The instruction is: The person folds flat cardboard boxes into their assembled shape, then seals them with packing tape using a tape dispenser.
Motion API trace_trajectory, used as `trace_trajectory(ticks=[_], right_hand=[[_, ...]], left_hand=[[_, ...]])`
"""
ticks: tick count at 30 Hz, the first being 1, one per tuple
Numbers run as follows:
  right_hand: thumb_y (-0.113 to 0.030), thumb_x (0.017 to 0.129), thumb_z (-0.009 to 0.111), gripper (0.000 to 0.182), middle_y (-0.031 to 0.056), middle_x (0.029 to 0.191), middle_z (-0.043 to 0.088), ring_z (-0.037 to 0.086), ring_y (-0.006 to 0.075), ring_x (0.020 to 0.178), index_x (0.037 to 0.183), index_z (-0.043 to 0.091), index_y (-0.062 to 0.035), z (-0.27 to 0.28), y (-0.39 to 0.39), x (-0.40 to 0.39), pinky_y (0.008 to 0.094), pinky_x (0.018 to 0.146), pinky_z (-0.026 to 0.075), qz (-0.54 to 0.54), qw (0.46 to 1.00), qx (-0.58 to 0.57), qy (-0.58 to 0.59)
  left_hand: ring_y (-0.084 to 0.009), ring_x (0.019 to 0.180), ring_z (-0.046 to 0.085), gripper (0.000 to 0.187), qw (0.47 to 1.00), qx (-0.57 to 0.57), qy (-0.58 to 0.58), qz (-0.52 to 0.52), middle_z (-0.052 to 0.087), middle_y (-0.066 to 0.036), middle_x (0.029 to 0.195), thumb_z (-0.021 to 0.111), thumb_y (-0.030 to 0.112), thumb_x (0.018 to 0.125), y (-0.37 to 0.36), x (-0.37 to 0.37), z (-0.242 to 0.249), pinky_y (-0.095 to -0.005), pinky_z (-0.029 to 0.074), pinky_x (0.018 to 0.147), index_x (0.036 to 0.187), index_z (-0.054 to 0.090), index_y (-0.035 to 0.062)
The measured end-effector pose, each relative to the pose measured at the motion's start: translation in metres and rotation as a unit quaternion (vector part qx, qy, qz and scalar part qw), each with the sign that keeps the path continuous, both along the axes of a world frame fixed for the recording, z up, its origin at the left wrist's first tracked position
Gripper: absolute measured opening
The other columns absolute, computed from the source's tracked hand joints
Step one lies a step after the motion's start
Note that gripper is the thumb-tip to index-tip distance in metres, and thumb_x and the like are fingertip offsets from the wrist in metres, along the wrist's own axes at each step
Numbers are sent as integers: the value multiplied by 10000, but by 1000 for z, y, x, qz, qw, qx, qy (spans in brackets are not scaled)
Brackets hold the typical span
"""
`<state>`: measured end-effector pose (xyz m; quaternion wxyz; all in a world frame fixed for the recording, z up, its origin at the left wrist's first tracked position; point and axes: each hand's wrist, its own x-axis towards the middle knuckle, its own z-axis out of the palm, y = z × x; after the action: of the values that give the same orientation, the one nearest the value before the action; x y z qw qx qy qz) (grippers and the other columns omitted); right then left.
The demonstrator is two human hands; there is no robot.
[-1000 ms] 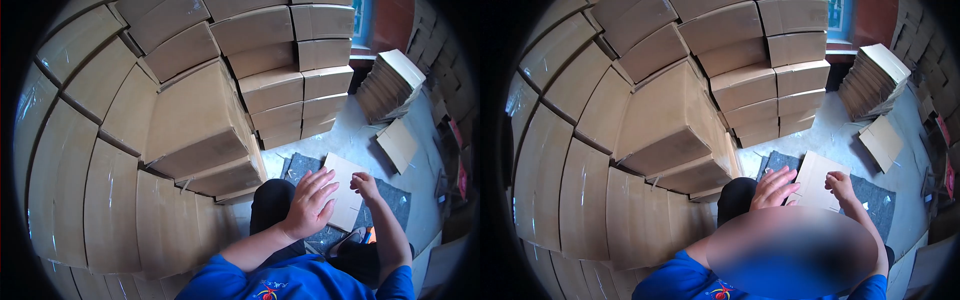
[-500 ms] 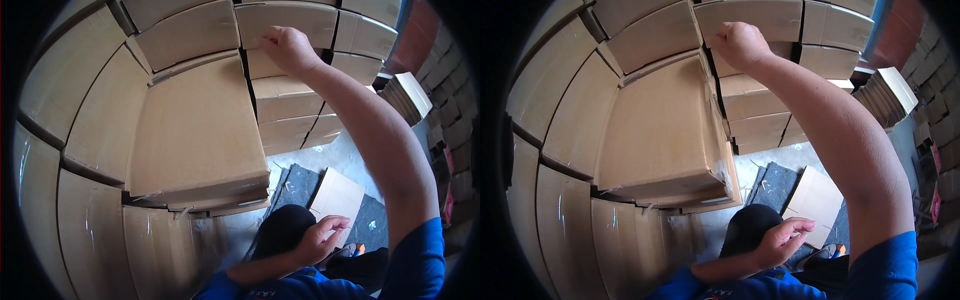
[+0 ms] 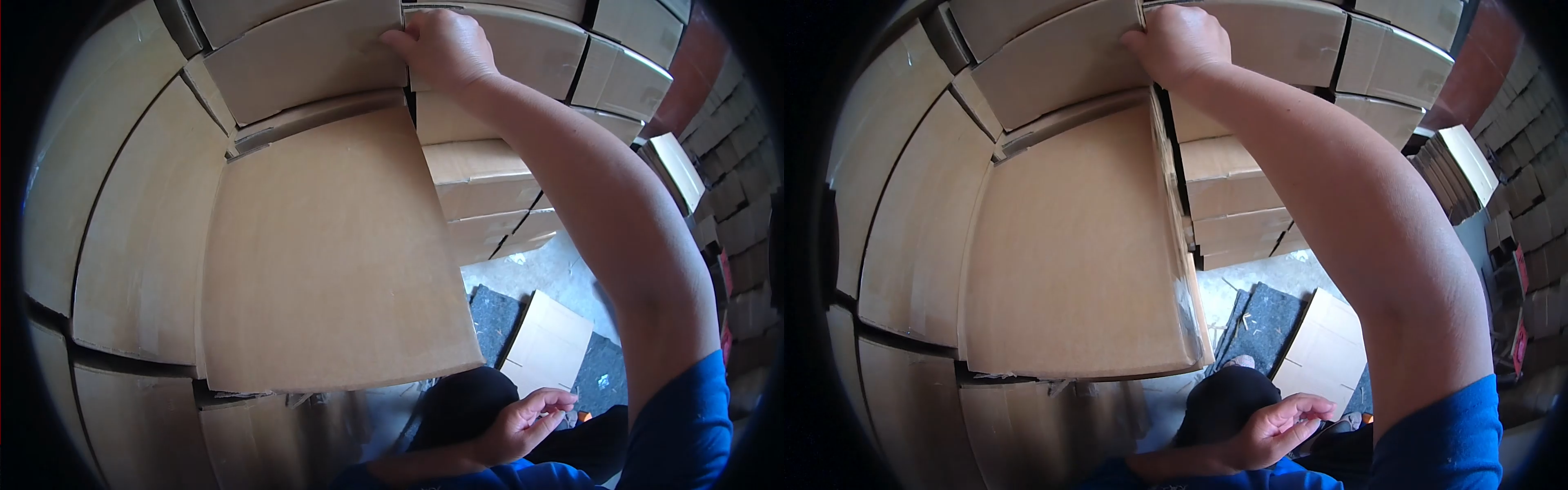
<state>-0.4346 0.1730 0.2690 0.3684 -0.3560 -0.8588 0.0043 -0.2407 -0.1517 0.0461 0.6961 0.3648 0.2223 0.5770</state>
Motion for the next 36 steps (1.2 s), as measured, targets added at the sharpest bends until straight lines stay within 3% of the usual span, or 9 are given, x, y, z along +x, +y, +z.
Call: trace_trajectory(ticks=[6, 9, 16, 25, 28, 30, 32, 35, 36], right_hand=[[-533, 807, 722, 438, 84, 849, 708, 679, 264, 872, 873, 704, -101, 10, -26, 0, 415, 780, 530, -49, 994, -102, -8], [-485, 793, 759, 467, 91, 922, 713, 682, 255, 925, 1042, 645, -107, -15, -28, 15, 388, 837, 522, -34, 997, -38, -63], [-285, 886, 681, 248, 107, 835, 711, 699, 246, 787, 953, 662, -48, -118, -65, 165, 365, 712, 548, 55, 975, -214, -31], [-321, 870, 673, 342, 104, 723, 708, 688, 174, 616, 953, 722, 7, -348, -188, 473, 327, 624, 558, -192, 769, -601, -103], [-397, 805, 724, 441, 163, 871, 736, 732, 235, 760, 1006, 733, -4, -414, -239, 540, 357, 735, 578, -258, 646, -708, -123], [-475, 753, 754, 567, 221, 1055, 711, 705, 309, 962, 1052, 723, 5, -537, -258, 605, 385, 866, 548, -235, 685, -649, -233], [-439, 742, 748, 564, 202, 1179, 676, 640, 338, 1115, 1126, 708, -28, -452, -260, 565, 401, 948, 509, -199, 629, -668, -344], [-338, 800, 697, 522, 220, 1216, 652, 624, 344, 1143, 1229, 656, -44, -459, -257, 558, 406, 999, 486, -208, 704, -643, -219], [-343, 838, 662, 516, 233, 1216, 649, 618, 355, 1151, 1253, 635, -36, -461, -253, 560, 413, 999, 482, -209, 703, -657, -176]], left_hand=[[-179, 1208, 557, 303, 1000, 9, -13, -4, 584, -126, 1261, 495, 9, 1003, 0, 3, -2, -299, 411, 1069, 1305, 521, -11], [-173, 1203, 557, 303, 1000, 18, 4, 6, 587, -123, 1256, 496, 10, 1003, 2, 4, 3, -298, 415, 1062, 1304, 521, -15], [-169, 1205, 564, 275, 995, 18, 93, 19, 606, -107, 1243, 523, 26, 1000, 4, 10, 5, -306, 446, 1026, 1272, 556, 0], [-237, 1048, 646, 241, 901, 150, 375, 156, 646, -152, 1143, 604, -10, 895, 3, 29, 21, -314, 495, 941, 1135, 624, -17], [-310, 1097, 610, 307, 848, 201, 487, 51, 620, -166, 1170, 634, 87, 878, -5, 59, 44, -387, 482, 960, 1174, 613, 7], [-313, 1120, 588, 392, 808, 295, 509, -29, 601, -159, 1194, 664, 188, 877, -9, 86, 59, -424, 446, 978, 1224, 588, 24], [-302, 1115, 594, 484, 759, 372, 518, -133, 606, -154, 1193, 696, 270, 863, -6, 113, 72, -441, 436, 967, 1259, 566, 23], [-314, 1112, 609, 516, 711, 339, 536, -304, 652, -156, 1137, 708, 304, 853, 25, 157, 57, -446, 445, 975, 1270, 576, 30], [-340, 1089, 625, 470, 752, 306, 488, -321, 668, -173, 1125, 683, 296, 873, 44, 171, 38, -442, 470, 971, 1248, 603, 25]])
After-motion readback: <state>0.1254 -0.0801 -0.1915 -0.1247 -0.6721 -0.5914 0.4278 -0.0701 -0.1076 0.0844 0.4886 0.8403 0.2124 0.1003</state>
